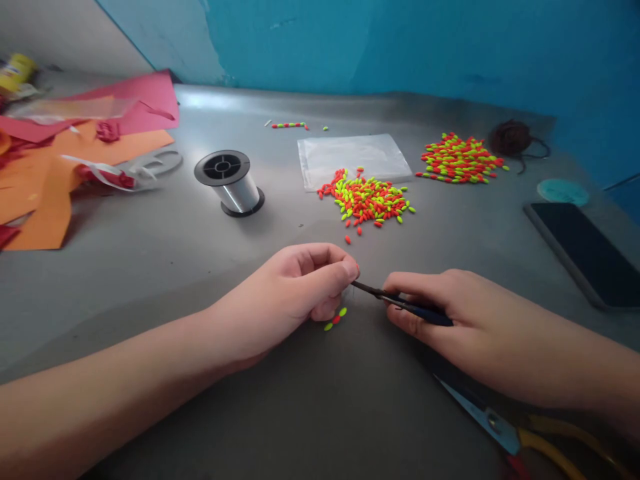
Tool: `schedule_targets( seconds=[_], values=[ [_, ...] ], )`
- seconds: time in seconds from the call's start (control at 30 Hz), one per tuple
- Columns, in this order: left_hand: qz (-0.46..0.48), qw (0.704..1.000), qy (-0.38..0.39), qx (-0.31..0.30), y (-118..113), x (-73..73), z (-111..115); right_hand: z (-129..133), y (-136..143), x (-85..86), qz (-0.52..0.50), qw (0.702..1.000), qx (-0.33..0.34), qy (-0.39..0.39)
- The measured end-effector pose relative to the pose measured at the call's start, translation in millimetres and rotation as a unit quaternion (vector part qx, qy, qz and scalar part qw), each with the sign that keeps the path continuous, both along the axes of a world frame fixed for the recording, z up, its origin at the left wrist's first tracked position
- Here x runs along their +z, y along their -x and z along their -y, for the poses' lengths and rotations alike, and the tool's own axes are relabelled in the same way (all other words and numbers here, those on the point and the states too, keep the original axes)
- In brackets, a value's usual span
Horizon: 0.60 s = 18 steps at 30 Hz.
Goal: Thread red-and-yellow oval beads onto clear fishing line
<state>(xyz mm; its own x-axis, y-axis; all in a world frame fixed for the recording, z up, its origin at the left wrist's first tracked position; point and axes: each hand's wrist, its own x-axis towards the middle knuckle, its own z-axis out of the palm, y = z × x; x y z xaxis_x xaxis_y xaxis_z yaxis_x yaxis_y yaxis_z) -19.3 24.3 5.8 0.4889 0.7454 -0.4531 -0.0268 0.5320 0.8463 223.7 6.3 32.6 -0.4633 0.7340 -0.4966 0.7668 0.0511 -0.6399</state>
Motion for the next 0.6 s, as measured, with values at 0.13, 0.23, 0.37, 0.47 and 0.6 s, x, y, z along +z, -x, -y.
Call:
schedule_targets(
  seconds=[0.13, 0.23, 0.37, 0.47, 0.6],
  values=[
    [0.001, 1.0, 0.002, 0.005, -0.5, 0.1, 1.1, 1.4, 0.6, 0.6, 0.01, 1.0, -0.005, -0.003],
    [0.017, 1.0, 0.008, 0.017, -1.4, 0.4, 0.8, 4.9, -1.6, 0.8, 0.033, 0.999, -0.009, -0.022],
    [0.048, 0.998, 0.032, 0.04, -2.3, 1.7, -1.3, 5.9, -13.3, -0.4, 0.08, 0.995, -0.001, -0.062],
    [0.051, 0.997, 0.041, 0.04, -1.9, 2.4, -1.4, 0.0, -21.9, 0.2, 0.099, 0.991, -0.011, -0.087],
    [0.031, 0.999, 0.017, 0.02, 0.2, 2.3, 0.9, -7.5, -20.9, 4.8, 0.081, 0.992, -0.04, -0.093]
  ],
)
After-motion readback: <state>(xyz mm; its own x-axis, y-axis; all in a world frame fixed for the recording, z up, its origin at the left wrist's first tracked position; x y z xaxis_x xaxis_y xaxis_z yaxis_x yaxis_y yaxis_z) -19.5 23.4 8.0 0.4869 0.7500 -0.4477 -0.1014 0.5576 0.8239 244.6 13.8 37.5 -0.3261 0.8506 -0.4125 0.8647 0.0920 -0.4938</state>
